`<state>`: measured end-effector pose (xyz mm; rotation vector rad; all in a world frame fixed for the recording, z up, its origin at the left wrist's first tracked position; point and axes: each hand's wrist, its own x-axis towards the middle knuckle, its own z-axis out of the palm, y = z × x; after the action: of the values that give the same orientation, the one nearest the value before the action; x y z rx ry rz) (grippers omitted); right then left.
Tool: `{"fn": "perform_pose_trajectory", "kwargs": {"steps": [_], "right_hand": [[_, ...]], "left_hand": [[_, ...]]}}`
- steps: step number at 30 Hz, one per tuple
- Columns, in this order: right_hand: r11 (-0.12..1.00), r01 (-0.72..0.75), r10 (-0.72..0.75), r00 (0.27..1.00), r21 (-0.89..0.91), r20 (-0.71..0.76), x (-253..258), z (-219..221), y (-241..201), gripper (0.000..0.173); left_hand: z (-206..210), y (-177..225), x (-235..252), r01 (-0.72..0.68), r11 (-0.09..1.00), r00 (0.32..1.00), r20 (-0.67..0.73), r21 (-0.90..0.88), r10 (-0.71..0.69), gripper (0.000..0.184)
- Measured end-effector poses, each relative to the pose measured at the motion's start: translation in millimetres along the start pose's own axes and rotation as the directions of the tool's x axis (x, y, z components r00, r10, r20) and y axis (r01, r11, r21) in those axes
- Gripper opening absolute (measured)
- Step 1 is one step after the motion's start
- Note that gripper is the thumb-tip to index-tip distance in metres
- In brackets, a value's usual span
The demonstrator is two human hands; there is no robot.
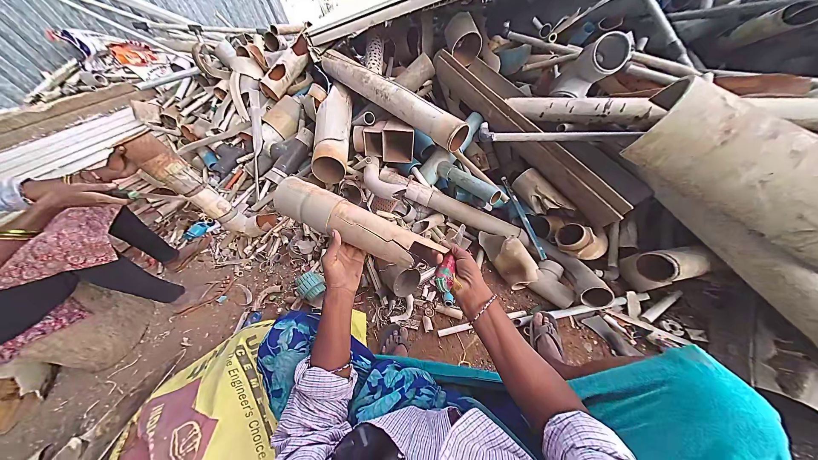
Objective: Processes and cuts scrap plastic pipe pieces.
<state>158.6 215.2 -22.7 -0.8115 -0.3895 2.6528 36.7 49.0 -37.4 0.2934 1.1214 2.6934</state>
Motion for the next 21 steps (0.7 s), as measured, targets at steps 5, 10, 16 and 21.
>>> {"fn": "perform_pose_trajectory", "kwargs": {"steps": [5,10,16,21], "right_hand": [[0.992,-0.116,0.120,0.989,-0.043,0.089,-1.0,2.7,6.0,0.023],[0.950,-0.260,0.288,0.944,-0.173,0.160,-8.5,4.8,12.8,0.035],[0.913,0.009,0.063,0.985,-0.408,0.162,-18.7,3.6,0.8,0.018],[0.570,0.434,0.003,0.848,-0.698,0.530,-30.1,-5.3,-34.2,0.081]], "left_hand": [[-2.3,7.8,0.0,-0.079,0.992,0.994,-0.069,0.102,0.086,0.036],[-4.3,11.7,6.9,-0.164,0.986,0.971,-0.182,-0.025,0.156,0.047],[-9.3,23.2,12.9,-0.204,0.978,0.929,-0.326,-0.053,0.176,0.053],[-15.0,36.9,13.6,-0.175,0.982,0.890,-0.439,-0.075,0.125,0.048]]}}
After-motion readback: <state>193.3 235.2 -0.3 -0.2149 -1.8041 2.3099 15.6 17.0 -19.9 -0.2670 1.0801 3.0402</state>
